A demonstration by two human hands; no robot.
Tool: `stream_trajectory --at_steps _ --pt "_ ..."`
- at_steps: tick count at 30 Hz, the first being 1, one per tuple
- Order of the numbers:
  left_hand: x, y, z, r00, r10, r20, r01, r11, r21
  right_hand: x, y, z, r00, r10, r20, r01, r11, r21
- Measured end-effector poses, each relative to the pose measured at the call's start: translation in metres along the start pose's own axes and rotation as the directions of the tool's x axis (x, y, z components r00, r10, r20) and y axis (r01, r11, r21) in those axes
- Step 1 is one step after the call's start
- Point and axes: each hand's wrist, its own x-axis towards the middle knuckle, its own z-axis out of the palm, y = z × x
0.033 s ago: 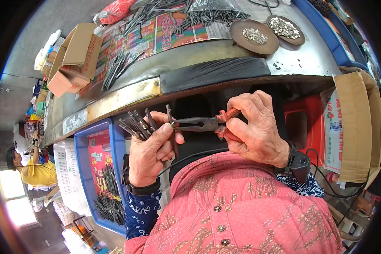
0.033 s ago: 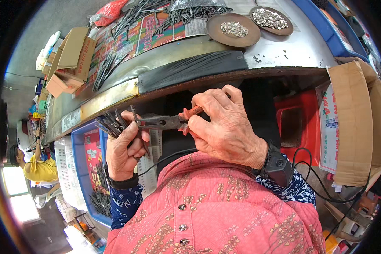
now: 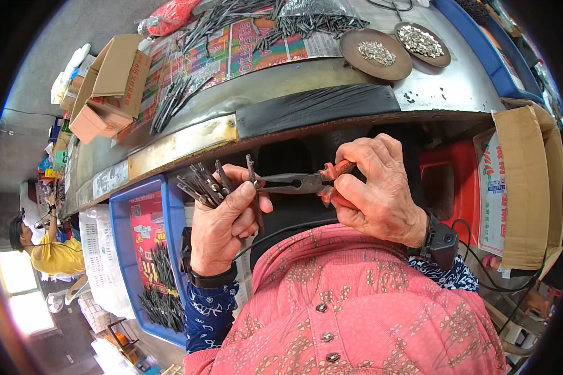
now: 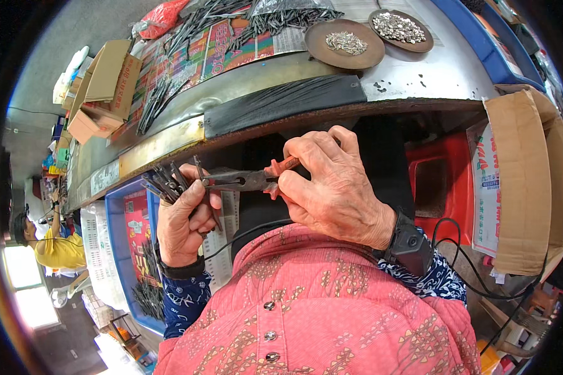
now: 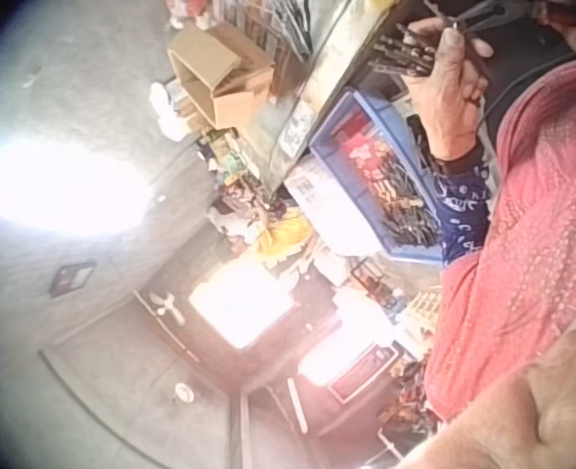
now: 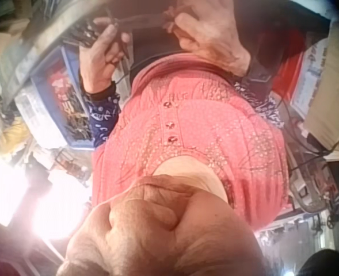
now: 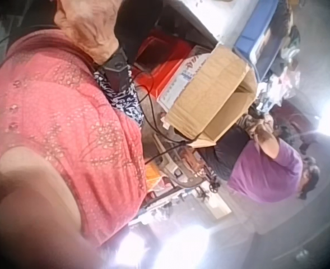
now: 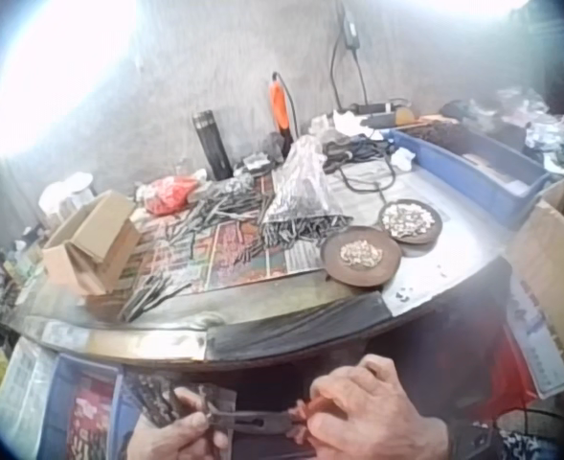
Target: The person repeatedly picks up thin metal rods from a table and bends them with pliers. The bent rods are placed into a blue bin below the table. The person continues this repetitive process throughout the clip.
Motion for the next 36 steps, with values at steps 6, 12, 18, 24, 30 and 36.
stream_trajectory --at_steps 6,12,18,24,30,36 --pt "0.002 -0.005 -0.002 1.000 -0.002 0.007 0.002 1.000 0.009 -0.003 0.003 0.001 0.999 -0.022 0.026 0.024 0.998 -0.062" --pt "0.004 -0.011 -0.004 0.996 0.052 0.072 -0.058 0.996 0.072 -0.009 0.007 0.005 0.993 0.003 0.120 -0.011 0.998 0.060" --pt "0.003 -0.027 0.002 0.905 0.424 0.036 -0.395 0.807 0.440 -0.012 0.013 0.010 0.925 0.125 0.359 -0.335 0.713 0.616" --pt "0.008 -0.026 -0.005 0.781 0.610 0.134 -0.503 0.487 0.714 -0.013 0.014 0.008 0.863 0.164 0.478 -0.470 0.610 0.638" --pt "0.006 -0.025 -0.004 0.958 0.286 -0.037 -0.277 0.948 0.157 -0.009 0.007 0.011 0.988 0.099 0.118 -0.128 0.953 0.274" --pt "0.000 -0.018 -0.004 0.994 0.102 -0.050 -0.102 0.995 -0.015 -0.006 0.003 0.009 0.997 0.025 0.066 -0.032 0.995 0.100"
